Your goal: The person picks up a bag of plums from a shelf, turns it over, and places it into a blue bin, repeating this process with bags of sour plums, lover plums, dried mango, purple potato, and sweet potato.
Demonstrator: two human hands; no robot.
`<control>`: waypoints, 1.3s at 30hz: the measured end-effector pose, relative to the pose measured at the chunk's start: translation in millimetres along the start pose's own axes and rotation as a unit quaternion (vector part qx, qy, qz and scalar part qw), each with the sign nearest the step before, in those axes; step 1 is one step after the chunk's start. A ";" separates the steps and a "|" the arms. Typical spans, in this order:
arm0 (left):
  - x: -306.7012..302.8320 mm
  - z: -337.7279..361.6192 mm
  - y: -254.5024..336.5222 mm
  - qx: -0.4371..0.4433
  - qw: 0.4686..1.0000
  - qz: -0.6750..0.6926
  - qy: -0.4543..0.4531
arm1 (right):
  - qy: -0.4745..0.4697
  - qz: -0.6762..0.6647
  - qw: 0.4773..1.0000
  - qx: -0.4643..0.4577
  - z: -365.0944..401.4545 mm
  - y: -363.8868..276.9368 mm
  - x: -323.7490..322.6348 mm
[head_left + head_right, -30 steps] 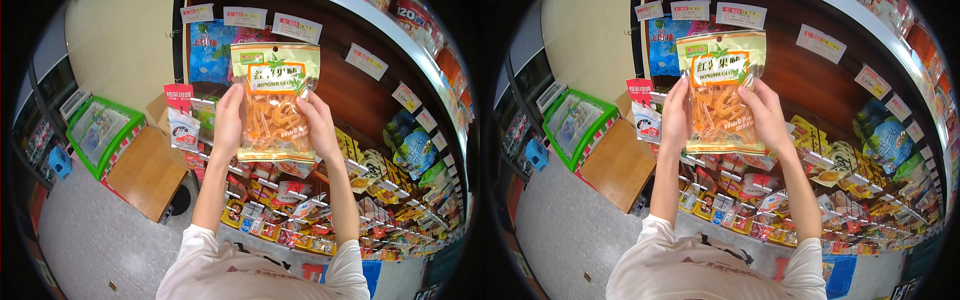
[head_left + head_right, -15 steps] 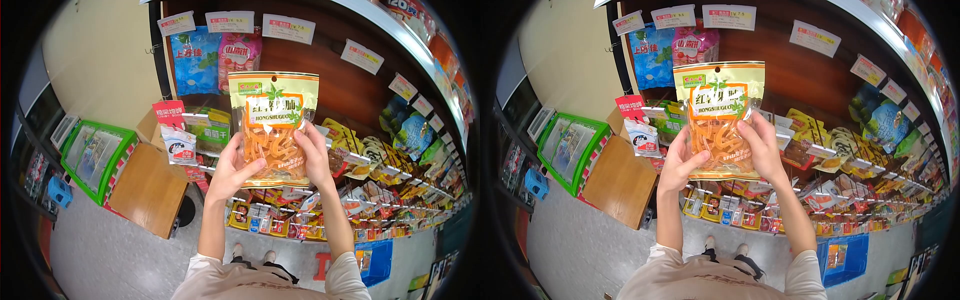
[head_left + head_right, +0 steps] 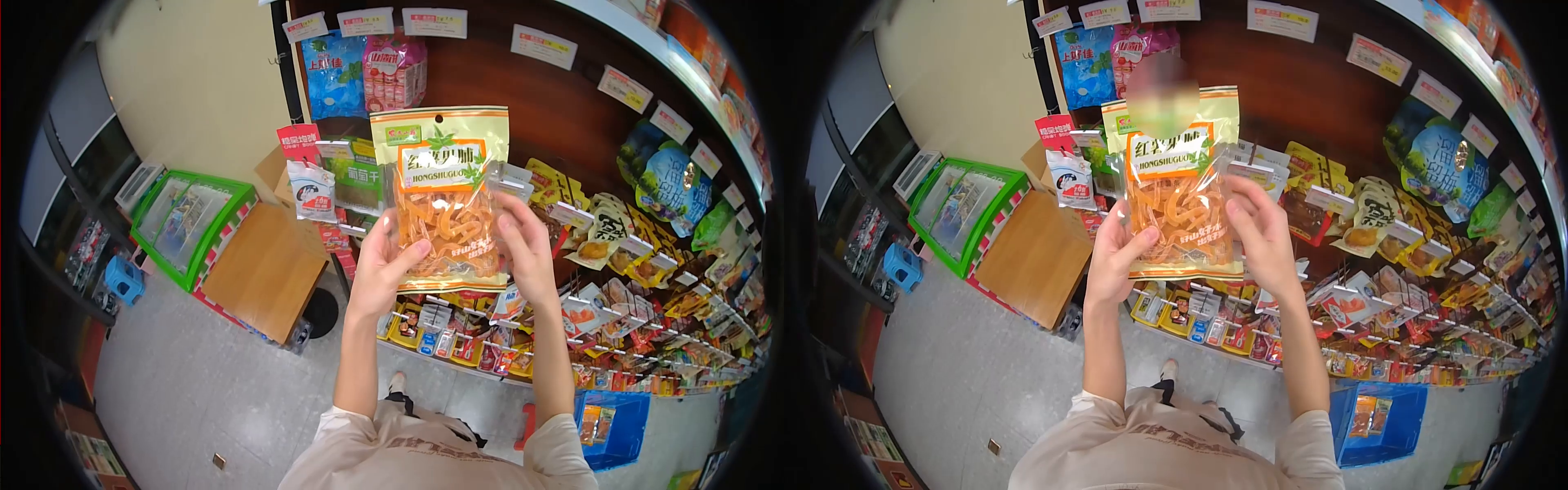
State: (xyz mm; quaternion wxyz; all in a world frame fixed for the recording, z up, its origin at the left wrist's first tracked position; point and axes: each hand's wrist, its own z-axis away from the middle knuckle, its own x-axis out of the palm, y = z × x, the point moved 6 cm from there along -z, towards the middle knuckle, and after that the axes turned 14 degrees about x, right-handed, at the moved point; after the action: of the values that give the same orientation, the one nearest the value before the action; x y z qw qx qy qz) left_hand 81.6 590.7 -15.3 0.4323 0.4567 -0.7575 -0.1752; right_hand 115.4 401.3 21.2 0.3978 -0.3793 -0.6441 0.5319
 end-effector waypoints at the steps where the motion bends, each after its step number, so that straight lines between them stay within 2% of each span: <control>1: 4.6 3.6 4.1 0.013 1.000 -0.017 0.008 | 0.013 0.035 0.999 -0.029 4.9 0.7 -4.4; 2: 8.6 7.0 6.7 0.013 1.000 -0.021 0.010 | 0.027 0.068 0.996 -0.053 11.2 1.4 -7.5; 3: 9.4 11.2 9.3 0.007 0.999 -0.035 0.014 | 0.034 0.045 0.996 -0.074 14.7 0.7 -4.6; 8: -2.0 20.3 11.6 -0.026 0.995 -0.093 0.020 | 0.114 0.108 0.987 -0.039 16.2 13.8 -5.5; 10: -7.1 16.9 12.5 -0.003 0.997 -0.078 0.023 | 0.101 0.044 0.994 -0.025 9.3 20.7 -2.5; 14: -24.6 11.3 7.2 -0.005 0.999 -0.045 0.025 | 0.096 0.028 0.995 -0.028 -2.9 31.3 7.1; 30: -68.6 -17.2 -1.9 0.009 0.999 -0.032 -0.020 | 0.132 0.031 0.989 -0.059 -35.1 50.5 26.9; 35: -74.5 -27.4 2.1 0.040 0.998 -0.032 -0.030 | 0.140 0.066 0.986 -0.061 -40.8 41.3 33.0; 36: -78.8 -25.2 -1.9 0.008 0.999 -0.035 -0.023 | 0.139 0.069 0.986 -0.065 -37.6 43.6 33.3; 38: -82.5 -24.0 -0.9 -0.019 0.996 -0.086 -0.003 | 0.183 0.194 0.961 -0.077 -37.8 43.0 28.8; 39: -88.2 -23.0 -8.8 -0.012 0.996 -0.085 0.011 | 0.179 0.198 0.960 -0.087 -39.5 44.7 26.9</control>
State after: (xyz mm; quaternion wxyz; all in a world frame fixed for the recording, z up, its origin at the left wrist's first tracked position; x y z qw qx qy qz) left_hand 123.5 663.4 -51.8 0.4300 0.5159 -0.7090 -0.2152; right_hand 143.9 447.5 -15.4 0.3589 -0.6214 -0.5182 0.4653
